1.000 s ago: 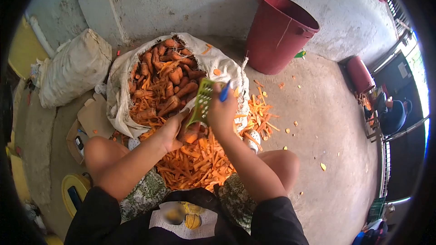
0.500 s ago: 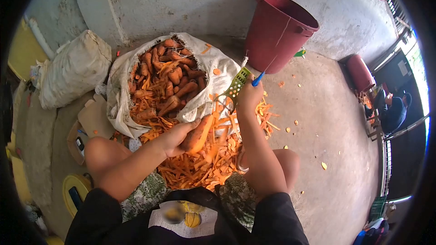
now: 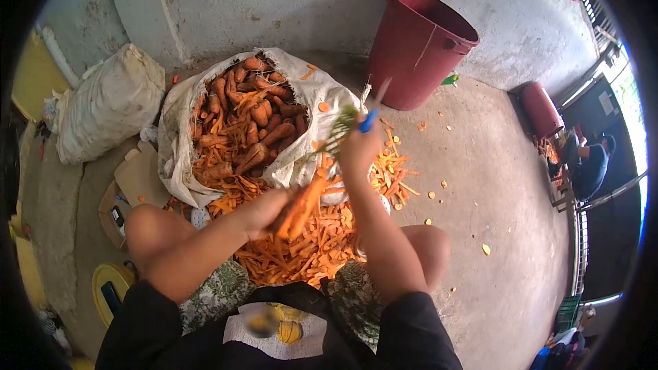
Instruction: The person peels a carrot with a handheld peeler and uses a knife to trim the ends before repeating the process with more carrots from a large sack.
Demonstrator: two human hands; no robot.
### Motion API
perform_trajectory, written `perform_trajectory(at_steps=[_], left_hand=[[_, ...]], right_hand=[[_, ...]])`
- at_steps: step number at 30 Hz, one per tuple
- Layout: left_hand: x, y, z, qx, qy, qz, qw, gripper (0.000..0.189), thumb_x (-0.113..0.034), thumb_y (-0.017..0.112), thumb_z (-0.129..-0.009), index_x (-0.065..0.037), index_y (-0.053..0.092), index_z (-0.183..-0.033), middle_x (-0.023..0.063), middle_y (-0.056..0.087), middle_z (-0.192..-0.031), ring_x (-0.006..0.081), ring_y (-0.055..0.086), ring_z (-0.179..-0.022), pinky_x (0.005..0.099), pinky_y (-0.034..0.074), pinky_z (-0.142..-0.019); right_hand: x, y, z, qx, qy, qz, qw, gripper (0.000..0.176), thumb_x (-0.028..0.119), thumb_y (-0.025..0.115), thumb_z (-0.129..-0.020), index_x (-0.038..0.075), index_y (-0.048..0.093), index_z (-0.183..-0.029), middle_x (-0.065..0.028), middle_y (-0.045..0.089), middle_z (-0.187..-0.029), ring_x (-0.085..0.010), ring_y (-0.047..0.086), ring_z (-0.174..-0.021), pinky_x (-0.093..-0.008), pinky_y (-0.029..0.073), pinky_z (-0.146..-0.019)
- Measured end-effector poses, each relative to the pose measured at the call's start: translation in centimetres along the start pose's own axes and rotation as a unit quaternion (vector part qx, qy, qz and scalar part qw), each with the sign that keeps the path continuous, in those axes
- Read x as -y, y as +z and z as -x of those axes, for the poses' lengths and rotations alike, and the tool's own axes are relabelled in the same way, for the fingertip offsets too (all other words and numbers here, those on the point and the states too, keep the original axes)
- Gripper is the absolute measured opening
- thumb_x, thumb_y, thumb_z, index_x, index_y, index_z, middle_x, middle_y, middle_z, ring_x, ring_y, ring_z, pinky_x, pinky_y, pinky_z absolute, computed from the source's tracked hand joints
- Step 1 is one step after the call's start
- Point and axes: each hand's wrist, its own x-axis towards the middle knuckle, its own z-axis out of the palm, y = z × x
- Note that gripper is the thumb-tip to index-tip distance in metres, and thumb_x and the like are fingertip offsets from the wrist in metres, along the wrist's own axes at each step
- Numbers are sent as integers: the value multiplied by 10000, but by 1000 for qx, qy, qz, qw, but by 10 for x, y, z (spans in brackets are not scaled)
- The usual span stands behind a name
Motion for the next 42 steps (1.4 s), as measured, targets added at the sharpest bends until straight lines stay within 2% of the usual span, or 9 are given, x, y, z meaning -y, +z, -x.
perform_trajectory(at_steps=[4,12,17,22,24,28,33,37,42], left_hand=[[11,-12,-10,0,2,83,997,404,-384,402,-892,-56,457,-1121,55,553,-919,119,554,-812,282,487,-670],[15,-30,-24,54,55,214,974,331,-330,335,-906,-59,488,-1018,80,592,-814,172,598,-713,302,509,-520],[15,-25,-23,1,55,193,980,305,-295,346,-903,-44,493,-994,77,590,-805,173,596,-674,297,507,-559],[11,0,-7,-26,-23,110,993,371,-349,372,-904,-33,474,-1071,76,581,-840,172,595,-687,303,518,-584],[8,-4,-6,-15,-9,73,997,408,-385,373,-899,-45,463,-1105,81,580,-852,176,597,-694,318,522,-592],[-4,-6,-10,-30,22,163,986,357,-364,375,-900,-76,489,-1078,50,583,-860,173,603,-729,323,523,-607],[11,-31,-30,-22,29,195,980,313,-292,307,-914,-59,493,-1008,49,586,-841,179,608,-725,327,516,-580],[9,-20,-23,-34,54,177,982,303,-258,306,-915,-37,489,-1013,76,585,-849,160,593,-706,305,505,-593],[10,-24,-24,-7,48,88,995,314,-277,300,-923,-50,490,-1029,68,577,-847,151,585,-732,280,501,-642]], right_hand=[[-9,-17,-34,-51,96,-102,989,280,207,482,-874,18,525,-672,7,448,-519,-74,359,-450,-266,288,-418],[59,-9,63,162,42,-80,983,252,212,471,-874,24,490,-708,14,426,-542,-69,376,-488,-241,313,-453],[45,-5,63,145,18,-10,989,221,187,474,-870,-7,514,-772,-13,462,-566,-79,386,-510,-247,329,-464],[-9,-10,-19,-51,67,36,996,278,206,481,-867,-13,509,-699,-29,429,-509,-101,374,-470,-295,308,-444],[-10,-14,-27,-44,93,-112,988,298,212,481,-870,2,476,-658,4,403,-507,-85,349,-468,-282,290,-439],[40,-12,17,49,90,-139,985,268,201,472,-880,93,447,-636,50,392,-505,-35,326,-456,-231,236,-414],[57,-11,65,164,16,-78,983,203,187,459,-881,15,498,-781,8,443,-575,-59,396,-512,-231,342,-472],[50,-8,66,149,-40,38,987,219,179,480,-867,-5,485,-747,-22,440,-550,-91,378,-507,-272,337,-472],[12,0,19,60,50,24,997,268,206,485,-862,-7,499,-700,-71,462,-511,-145,399,-446,-310,332,-445]])
